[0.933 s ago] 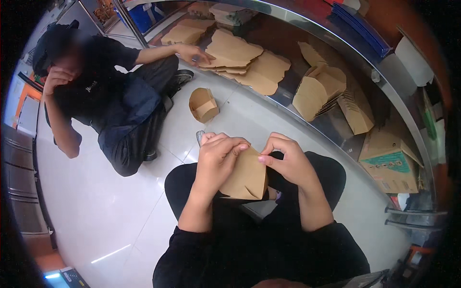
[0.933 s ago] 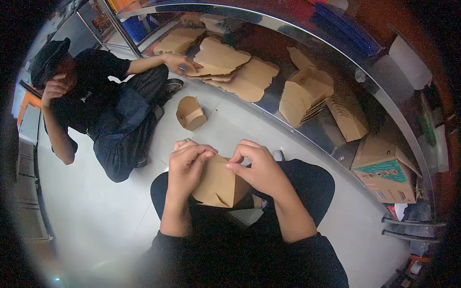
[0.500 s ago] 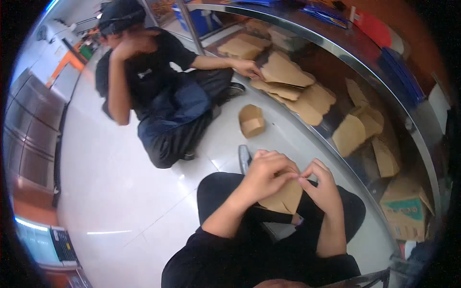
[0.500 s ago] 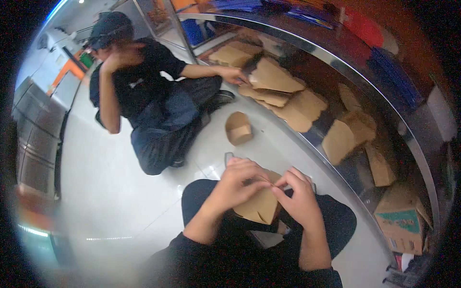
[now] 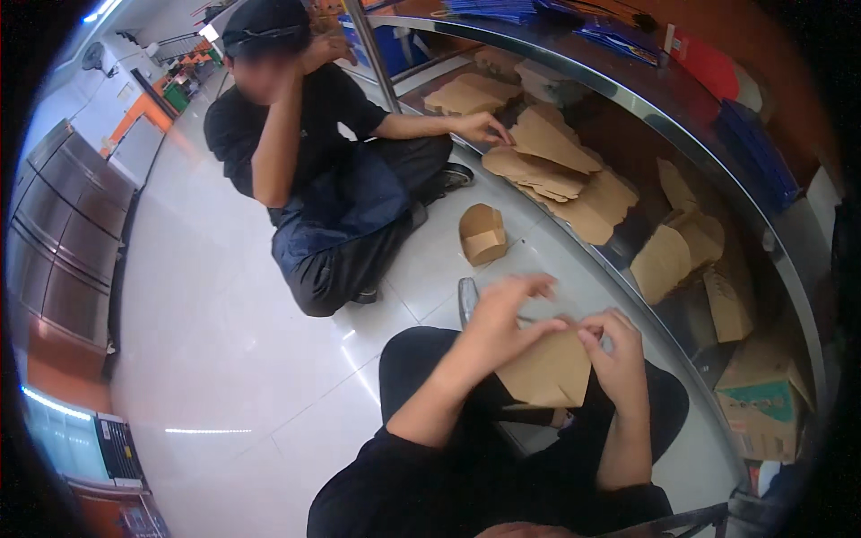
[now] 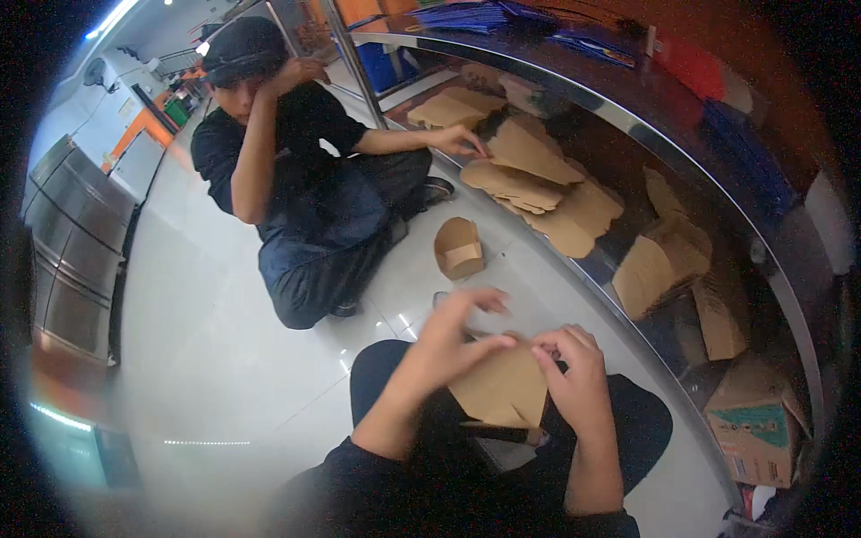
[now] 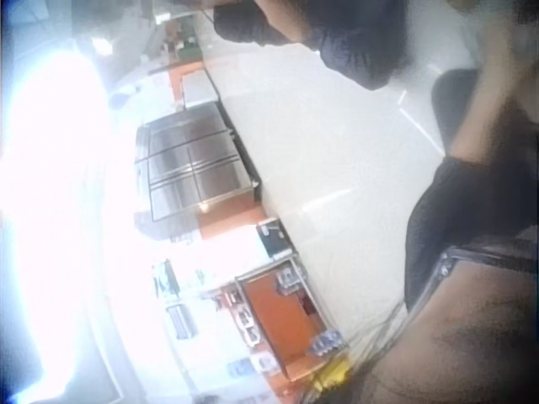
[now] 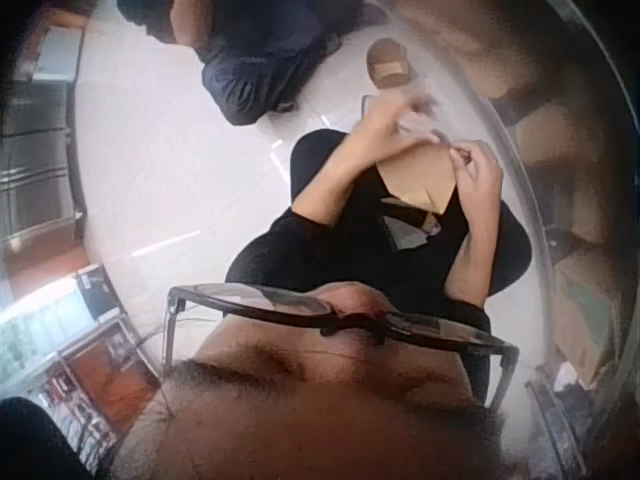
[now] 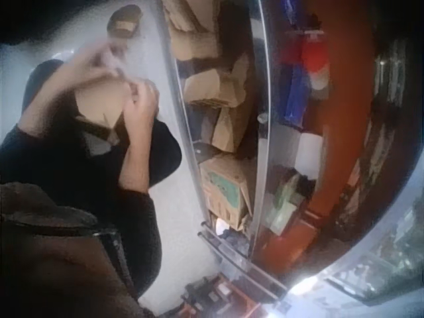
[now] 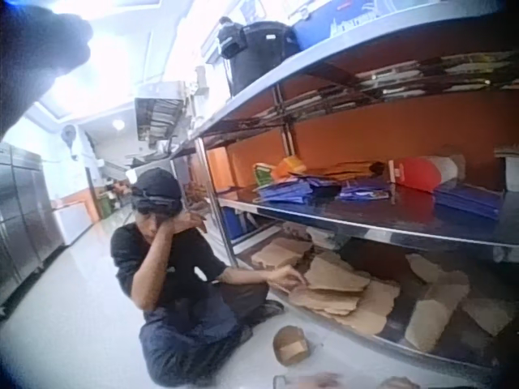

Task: The person sits on the floor and folds flat cardboard pieces into small boxes by hand. They repeatedly pick up a flat piece, fold the sides, and tuck the flaps to form a box, then place the finished box into a stack on the floor.

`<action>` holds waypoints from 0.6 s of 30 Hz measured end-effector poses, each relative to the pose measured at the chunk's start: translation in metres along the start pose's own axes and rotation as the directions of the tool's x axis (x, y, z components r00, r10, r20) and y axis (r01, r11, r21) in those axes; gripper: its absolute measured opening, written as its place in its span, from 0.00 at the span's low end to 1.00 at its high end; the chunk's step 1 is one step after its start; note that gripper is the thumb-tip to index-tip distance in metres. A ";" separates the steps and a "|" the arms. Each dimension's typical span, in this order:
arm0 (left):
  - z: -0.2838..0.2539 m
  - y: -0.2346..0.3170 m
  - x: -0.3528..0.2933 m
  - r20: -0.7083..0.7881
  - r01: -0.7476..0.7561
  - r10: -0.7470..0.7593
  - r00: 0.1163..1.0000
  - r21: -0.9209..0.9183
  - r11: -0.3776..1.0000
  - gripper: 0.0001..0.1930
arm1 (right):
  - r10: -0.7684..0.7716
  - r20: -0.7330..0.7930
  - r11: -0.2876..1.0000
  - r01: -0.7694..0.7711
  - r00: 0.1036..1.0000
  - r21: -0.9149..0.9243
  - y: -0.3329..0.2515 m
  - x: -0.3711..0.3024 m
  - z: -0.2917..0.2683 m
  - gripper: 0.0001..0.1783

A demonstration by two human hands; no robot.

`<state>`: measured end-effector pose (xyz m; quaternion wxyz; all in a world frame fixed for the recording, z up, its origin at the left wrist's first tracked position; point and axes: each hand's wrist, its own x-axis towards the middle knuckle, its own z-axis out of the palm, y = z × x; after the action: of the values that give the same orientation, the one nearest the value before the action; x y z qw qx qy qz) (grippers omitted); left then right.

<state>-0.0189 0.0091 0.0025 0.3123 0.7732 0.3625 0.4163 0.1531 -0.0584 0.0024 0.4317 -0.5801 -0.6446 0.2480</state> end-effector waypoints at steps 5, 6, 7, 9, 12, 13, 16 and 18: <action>-0.031 -0.015 -0.002 0.367 0.463 -0.420 0.830 -0.036 0.885 0.15 | 0.034 -0.235 0.983 0.011 0.971 0.185 0.009 0.004 -0.006 0.10; -0.025 -0.022 -0.006 0.469 0.458 -0.349 0.812 -0.141 0.877 0.17 | 0.054 -0.254 0.973 0.007 0.966 0.232 0.010 0.003 -0.006 0.10; -0.021 -0.026 -0.008 0.553 0.461 -0.269 0.788 -0.241 0.854 0.18 | 0.050 -0.274 0.975 0.012 0.960 0.222 0.009 0.003 -0.003 0.10; -0.014 -0.029 -0.009 0.662 0.551 -0.149 0.735 -0.454 0.701 0.20 | 0.040 -0.312 0.979 0.025 0.949 0.201 0.009 0.003 0.001 0.11; 0.005 -0.023 -0.011 0.661 0.727 -0.354 0.662 -0.680 0.090 0.21 | -0.091 -0.354 0.992 0.114 0.931 0.046 0.012 0.004 0.003 0.10; 0.007 -0.024 -0.011 0.666 0.724 -0.373 0.646 -0.690 0.023 0.22 | -0.058 -0.316 0.997 0.074 0.947 0.039 0.009 0.001 0.000 0.11; 0.003 -0.028 -0.012 0.694 0.691 -0.260 0.671 -0.713 -0.121 0.21 | -0.236 -0.207 0.970 0.216 0.949 -0.113 0.014 0.000 -0.005 0.13; -0.001 -0.031 -0.012 0.697 0.699 -0.260 0.669 -0.708 -0.100 0.21 | -0.242 -0.130 0.964 0.224 0.961 -0.143 0.005 0.001 -0.010 0.13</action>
<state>-0.0341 0.0160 -0.0258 0.9154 0.2381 0.1999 0.2558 0.1647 -0.0580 0.0033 0.4662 -0.5430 -0.6896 0.1106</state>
